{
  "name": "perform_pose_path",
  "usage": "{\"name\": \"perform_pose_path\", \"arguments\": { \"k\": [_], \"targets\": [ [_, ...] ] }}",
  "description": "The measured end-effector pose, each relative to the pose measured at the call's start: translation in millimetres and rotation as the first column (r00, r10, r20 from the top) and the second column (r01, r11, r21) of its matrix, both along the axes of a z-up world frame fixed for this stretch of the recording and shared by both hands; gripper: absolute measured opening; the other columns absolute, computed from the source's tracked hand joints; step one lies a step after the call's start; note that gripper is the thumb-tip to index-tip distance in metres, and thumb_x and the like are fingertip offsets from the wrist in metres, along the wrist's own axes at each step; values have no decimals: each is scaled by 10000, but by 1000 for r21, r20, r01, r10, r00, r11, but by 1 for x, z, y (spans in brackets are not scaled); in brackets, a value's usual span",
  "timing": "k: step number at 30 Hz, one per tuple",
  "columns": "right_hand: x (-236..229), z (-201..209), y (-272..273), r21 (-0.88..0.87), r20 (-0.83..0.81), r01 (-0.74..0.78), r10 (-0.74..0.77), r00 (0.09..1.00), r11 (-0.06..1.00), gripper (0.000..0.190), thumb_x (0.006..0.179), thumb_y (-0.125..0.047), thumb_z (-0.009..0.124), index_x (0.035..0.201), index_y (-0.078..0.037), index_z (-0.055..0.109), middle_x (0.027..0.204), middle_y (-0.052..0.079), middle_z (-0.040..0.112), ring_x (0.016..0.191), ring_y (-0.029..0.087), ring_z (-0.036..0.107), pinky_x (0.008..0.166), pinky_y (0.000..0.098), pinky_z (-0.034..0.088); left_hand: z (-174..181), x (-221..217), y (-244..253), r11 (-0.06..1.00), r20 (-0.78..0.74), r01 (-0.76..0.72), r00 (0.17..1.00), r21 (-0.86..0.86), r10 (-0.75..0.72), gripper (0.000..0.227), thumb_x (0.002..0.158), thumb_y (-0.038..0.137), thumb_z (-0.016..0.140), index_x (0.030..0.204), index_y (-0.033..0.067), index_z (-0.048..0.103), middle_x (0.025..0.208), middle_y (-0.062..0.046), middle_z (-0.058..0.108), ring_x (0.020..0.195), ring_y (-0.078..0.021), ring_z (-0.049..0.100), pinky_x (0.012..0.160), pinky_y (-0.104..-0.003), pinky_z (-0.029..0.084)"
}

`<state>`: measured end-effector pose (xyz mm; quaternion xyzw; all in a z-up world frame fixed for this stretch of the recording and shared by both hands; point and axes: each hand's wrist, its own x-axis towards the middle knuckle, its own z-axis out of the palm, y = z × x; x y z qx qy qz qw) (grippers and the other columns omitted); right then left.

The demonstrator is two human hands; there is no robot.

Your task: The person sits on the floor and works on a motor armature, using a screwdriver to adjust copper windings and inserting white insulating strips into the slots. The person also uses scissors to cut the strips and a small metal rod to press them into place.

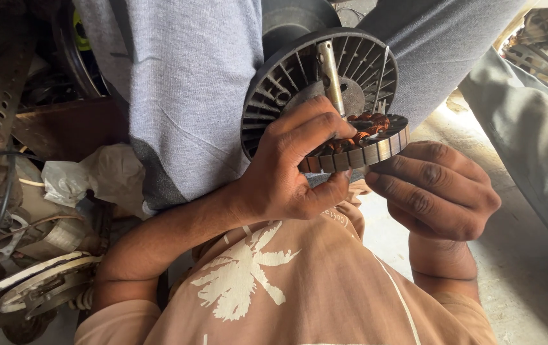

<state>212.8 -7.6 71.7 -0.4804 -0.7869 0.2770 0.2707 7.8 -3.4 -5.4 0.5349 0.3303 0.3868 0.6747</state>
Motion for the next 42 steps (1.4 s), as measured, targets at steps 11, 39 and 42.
{"name": "perform_pose_path", "arguments": {
  "k": [11, 39, 42],
  "targets": [
    [2, -3, -7, 29, 19, 20, -20, 1000, 999, 152, 814, 62, 818, 945, -2, 773, 837, 122, 735, 798, 253, 731, 715, 331, 599, 4, 0, 0, 1000, -48, 3, 999, 22, -2, 368, 852, 90, 710, 1184, -12, 587, 1050, -118, 569, 927, -201, 642, 811, -321, 569],
    [-25, 34, 1, -89, 371, 9, 25, 928, 996, 242, 747, 3, 854, 975, -30, 780, 884, 110, 708, 787, 267, 674, 695, 371, 559, 1, -4, 0, 996, -47, 73, 996, 47, -70, 341, 940, 100, 688, 1242, -9, 575, 1118, -113, 564, 960, -191, 644, 850, -323, 560],
    [-19, 22, -8, -82, 314, 77, -48, 948, 994, 236, 778, -48, 906, 980, -56, 785, 869, 83, 686, 801, 246, 661, 707, 358, 546, 0, -4, 1, 997, -34, 64, 997, 49, -63, 349, 939, 117, 683, 1241, -16, 568, 1114, -117, 562, 966, -200, 641, 864, -331, 558]
  ]
}}
